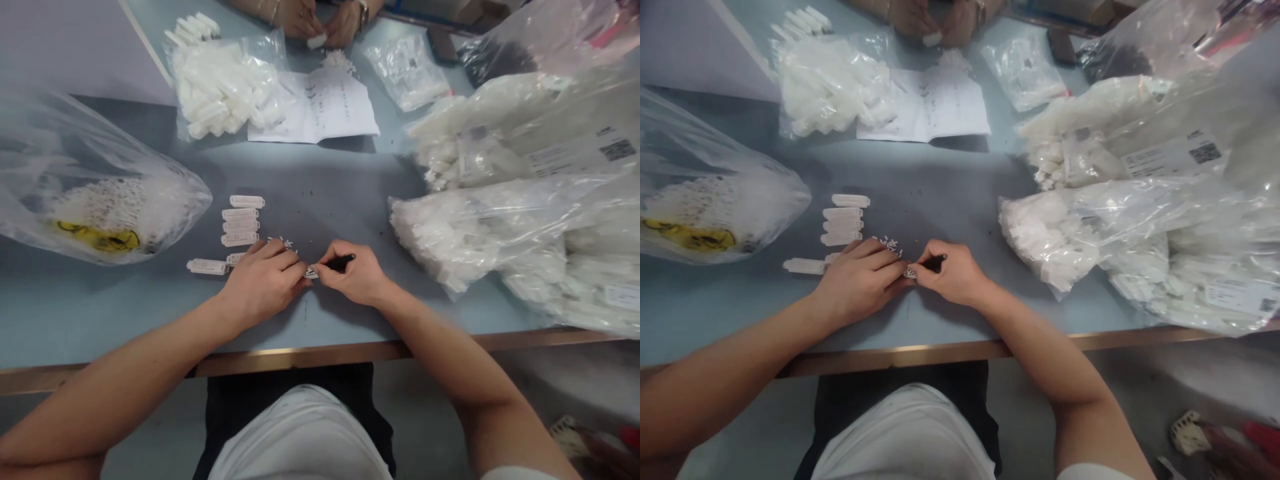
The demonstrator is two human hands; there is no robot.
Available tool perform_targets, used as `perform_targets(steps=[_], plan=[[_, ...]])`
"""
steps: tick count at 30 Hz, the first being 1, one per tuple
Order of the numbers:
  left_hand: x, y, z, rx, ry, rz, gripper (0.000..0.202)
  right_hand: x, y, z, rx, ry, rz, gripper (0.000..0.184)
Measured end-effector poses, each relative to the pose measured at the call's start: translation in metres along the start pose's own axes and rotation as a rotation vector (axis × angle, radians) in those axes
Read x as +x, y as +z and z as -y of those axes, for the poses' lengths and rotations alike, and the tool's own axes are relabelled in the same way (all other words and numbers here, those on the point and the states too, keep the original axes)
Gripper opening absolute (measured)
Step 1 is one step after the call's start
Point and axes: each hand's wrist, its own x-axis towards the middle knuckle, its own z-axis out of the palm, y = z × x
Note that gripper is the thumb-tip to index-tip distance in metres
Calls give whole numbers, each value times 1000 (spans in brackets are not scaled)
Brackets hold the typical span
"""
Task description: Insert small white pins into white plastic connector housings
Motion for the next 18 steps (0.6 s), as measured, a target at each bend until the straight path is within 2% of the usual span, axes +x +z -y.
perform_targets(steps=[8,18], plan=[[-1,2,1,-19,-5,-1,21,1,-10,1,66,57,18,19],[-2,3,1,-62,-30,8,21,0,-4,0,55,-22,19,16]])
